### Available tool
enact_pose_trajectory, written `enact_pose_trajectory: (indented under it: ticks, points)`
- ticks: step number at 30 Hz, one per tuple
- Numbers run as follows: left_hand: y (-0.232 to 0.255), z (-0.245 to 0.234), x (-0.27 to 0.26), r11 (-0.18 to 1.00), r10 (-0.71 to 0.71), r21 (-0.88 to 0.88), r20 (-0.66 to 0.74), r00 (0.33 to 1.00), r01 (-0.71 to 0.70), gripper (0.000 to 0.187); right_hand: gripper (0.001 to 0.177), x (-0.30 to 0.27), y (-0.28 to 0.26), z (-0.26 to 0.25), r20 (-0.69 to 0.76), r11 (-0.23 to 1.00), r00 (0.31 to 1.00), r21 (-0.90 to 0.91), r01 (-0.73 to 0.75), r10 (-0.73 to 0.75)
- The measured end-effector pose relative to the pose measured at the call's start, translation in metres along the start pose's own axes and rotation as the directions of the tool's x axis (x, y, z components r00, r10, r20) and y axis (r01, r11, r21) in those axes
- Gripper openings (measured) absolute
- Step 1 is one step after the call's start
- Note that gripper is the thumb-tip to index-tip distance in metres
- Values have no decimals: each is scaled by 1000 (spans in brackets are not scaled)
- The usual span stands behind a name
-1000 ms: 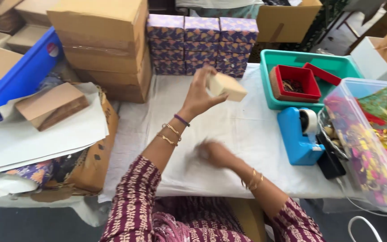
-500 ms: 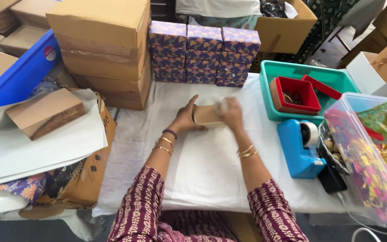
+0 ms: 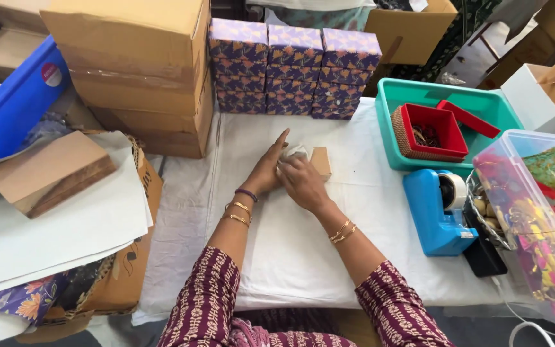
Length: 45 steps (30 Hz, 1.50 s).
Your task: The person wipes a small wooden box with a cloth, places a green decorative item inside, and closes the lid. They then wrap the box in patterned paper, folding the edges and securing them with tape from a dispenser.
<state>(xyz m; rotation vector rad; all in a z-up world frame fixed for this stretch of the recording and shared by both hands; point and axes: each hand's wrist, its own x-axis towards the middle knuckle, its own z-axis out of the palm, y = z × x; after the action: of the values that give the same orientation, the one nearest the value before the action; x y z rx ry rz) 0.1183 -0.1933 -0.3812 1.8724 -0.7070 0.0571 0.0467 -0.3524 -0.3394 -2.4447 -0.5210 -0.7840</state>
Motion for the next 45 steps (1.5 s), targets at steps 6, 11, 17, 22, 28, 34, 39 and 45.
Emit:
enact_pose_trajectory:
  ticks: [6, 11, 17, 22, 28, 34, 39, 45]
  points:
    - [32, -1, -1, 925, -213, 317, -31, 977, 212, 143, 22, 6, 23, 3, -74, 989, 987, -41, -144, 141]
    - [42, -11, 8, 859, -259, 457, 5, 966, 228, 110, 33, 5, 17, 11, 6, 989, 990, -52, -139, 139]
    - [17, -23, 42, 977, -106, 194, 62, 992, 92, 112, 23, 46, 46, -24, -118, 962, 955, 53, -268, 273]
    - [-18, -3, 38, 913, -142, 385, -13, 990, 136, 112, 19, 17, 45, 19, -73, 983, 982, -39, -180, 177]
    - [1, -8, 26, 911, -151, 388, -1, 988, 140, 111, 26, 17, 45, 0, -58, 991, 989, -13, -137, 136]
    - [24, -4, 20, 989, -76, 125, -56, 996, 83, 101, 31, 19, 25, -5, -77, 1000, 997, -8, 7, -7]
    - [17, 18, 27, 991, 127, -20, -168, 978, -132, 96, 32, 18, 53, -2, -143, 999, 990, 41, -3, 9]
    - [-8, 34, 34, 984, -26, -175, -42, 999, 18, 101, 33, 17, 27, -7, -183, 995, 983, 103, 9, 10]
